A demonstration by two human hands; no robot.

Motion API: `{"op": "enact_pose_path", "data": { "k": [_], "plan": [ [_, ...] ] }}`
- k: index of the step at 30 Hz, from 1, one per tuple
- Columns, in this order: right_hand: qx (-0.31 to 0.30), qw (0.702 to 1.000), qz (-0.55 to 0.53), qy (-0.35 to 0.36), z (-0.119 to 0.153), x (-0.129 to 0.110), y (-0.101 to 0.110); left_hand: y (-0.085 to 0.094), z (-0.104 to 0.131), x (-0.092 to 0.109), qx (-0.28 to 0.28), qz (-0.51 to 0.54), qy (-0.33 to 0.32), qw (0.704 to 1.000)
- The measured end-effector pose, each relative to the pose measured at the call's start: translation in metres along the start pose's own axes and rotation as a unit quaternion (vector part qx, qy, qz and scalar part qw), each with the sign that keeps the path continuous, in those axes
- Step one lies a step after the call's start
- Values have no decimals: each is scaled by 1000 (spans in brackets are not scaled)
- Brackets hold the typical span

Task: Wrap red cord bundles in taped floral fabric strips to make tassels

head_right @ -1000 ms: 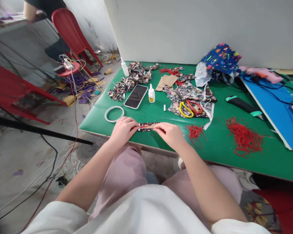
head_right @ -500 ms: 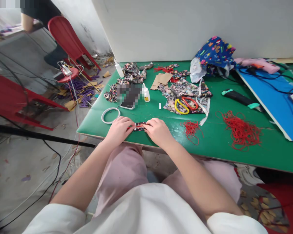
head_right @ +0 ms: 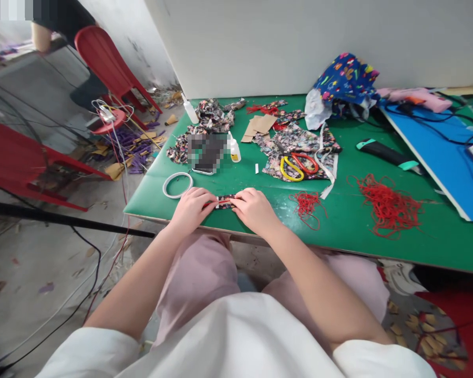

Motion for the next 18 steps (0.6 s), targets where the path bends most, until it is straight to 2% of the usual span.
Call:
{"op": "enact_pose_path", "data": {
  "k": [9, 18],
  "plan": [
    [-7, 1000, -6, -1, 0, 1, -1, 3, 0, 0, -6, -6, -9, 1000],
    [9, 1000, -4, 1, 0, 2, -3, 3, -1, -5, 4, 12, 9, 1000]
  ]
}}
Point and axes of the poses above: each hand's wrist, its own z-axis away from the middle knuckle, its own y-axis out of the back of the hand, x = y × z, the point moved 5 cm from there along -z, towards the middle knuckle, and after that the axes turned 9 degrees about z, right-handed, at the moved point
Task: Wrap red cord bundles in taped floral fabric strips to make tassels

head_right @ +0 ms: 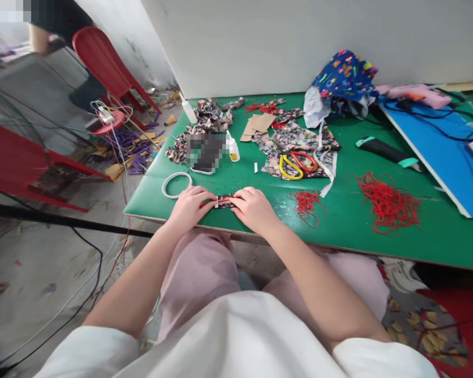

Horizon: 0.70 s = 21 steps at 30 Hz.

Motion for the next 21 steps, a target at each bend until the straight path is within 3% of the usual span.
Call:
{"op": "enact_pose_path", "data": {
  "k": [21],
  "plan": [
    [7, 1000, 7, -2, 0, 0, 0, -2, 5, -5, 1, 23, 14, 1000]
  ]
}}
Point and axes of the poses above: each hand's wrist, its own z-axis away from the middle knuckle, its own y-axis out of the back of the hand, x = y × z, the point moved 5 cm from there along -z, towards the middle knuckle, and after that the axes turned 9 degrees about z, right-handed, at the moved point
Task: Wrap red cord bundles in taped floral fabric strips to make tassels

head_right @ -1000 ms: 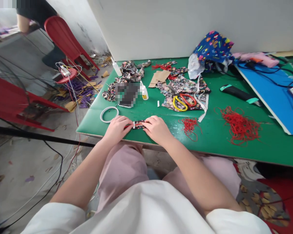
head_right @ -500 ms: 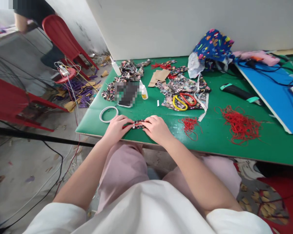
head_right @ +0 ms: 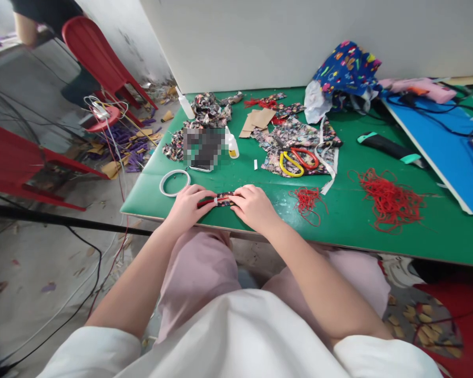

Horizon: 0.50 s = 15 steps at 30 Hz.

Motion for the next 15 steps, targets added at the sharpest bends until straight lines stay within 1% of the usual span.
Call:
{"op": "enact_pose_path", "data": {
  "k": [6, 10, 15],
  "plan": [
    [0, 1000, -5, 3, 0, 1, 0, 0, 3, 0, 12, 6, -4, 1000],
    [1, 1000, -3, 4, 0, 1, 0, -1, 5, -4, 39, 14, -8, 999],
    [-1, 1000, -2, 2, 0, 0, 1, -2, 3, -6, 57, 24, -32, 998]
  ]
}}
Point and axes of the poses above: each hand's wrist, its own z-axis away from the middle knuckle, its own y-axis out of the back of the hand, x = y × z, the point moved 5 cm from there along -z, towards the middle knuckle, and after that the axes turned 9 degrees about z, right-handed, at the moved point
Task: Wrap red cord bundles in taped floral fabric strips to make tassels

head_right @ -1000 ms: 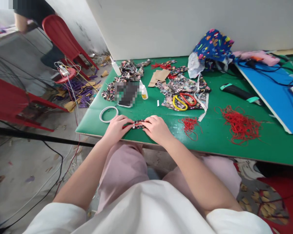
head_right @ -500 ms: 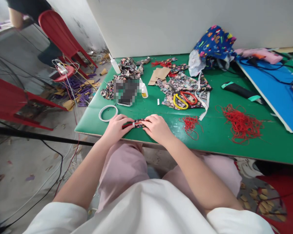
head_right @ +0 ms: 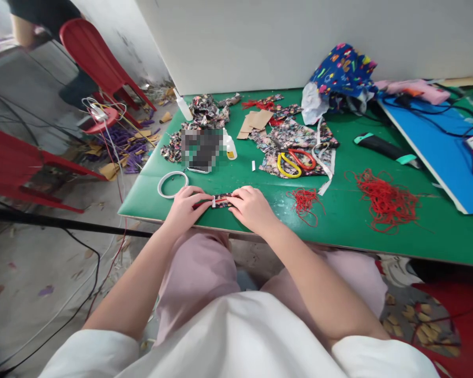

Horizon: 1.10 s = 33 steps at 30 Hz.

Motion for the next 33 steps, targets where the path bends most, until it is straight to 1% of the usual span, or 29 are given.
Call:
{"op": "enact_pose_path", "data": {
  "k": [2, 4, 8, 13, 18, 25, 28, 33],
  "plan": [
    [-1, 1000, -2, 0, 0, 0, 0, 1, -2, 1, 7, -11, -13, 1000],
    [-1, 1000, -6, -1, 1, 0, 0, 2, -3, 4, 3, -26, -25, 999],
    [2, 1000, -12, -3, 1, 1, -1, 4, -6, 9, -39, -54, -43, 997],
    [1, 1000, -10, -1, 1, 1, -1, 3, -13, 9, -103, -69, -42, 991],
    [3, 1000, -14, -3, 1, 1, -1, 1, -19, 10, -138, -72, -35, 987],
    [4, 1000, -5, -2, 0, 1, -2, -1, -21, 20, -138, -124, -44, 982],
    [5, 1000, -6, -2, 1, 1, -2, -2, -19, 20, -133, -121, -43, 983],
    [6, 1000, -9, -2, 1, 1, -2, 1, -13, 16, -89, -99, -31, 991]
  ]
}}
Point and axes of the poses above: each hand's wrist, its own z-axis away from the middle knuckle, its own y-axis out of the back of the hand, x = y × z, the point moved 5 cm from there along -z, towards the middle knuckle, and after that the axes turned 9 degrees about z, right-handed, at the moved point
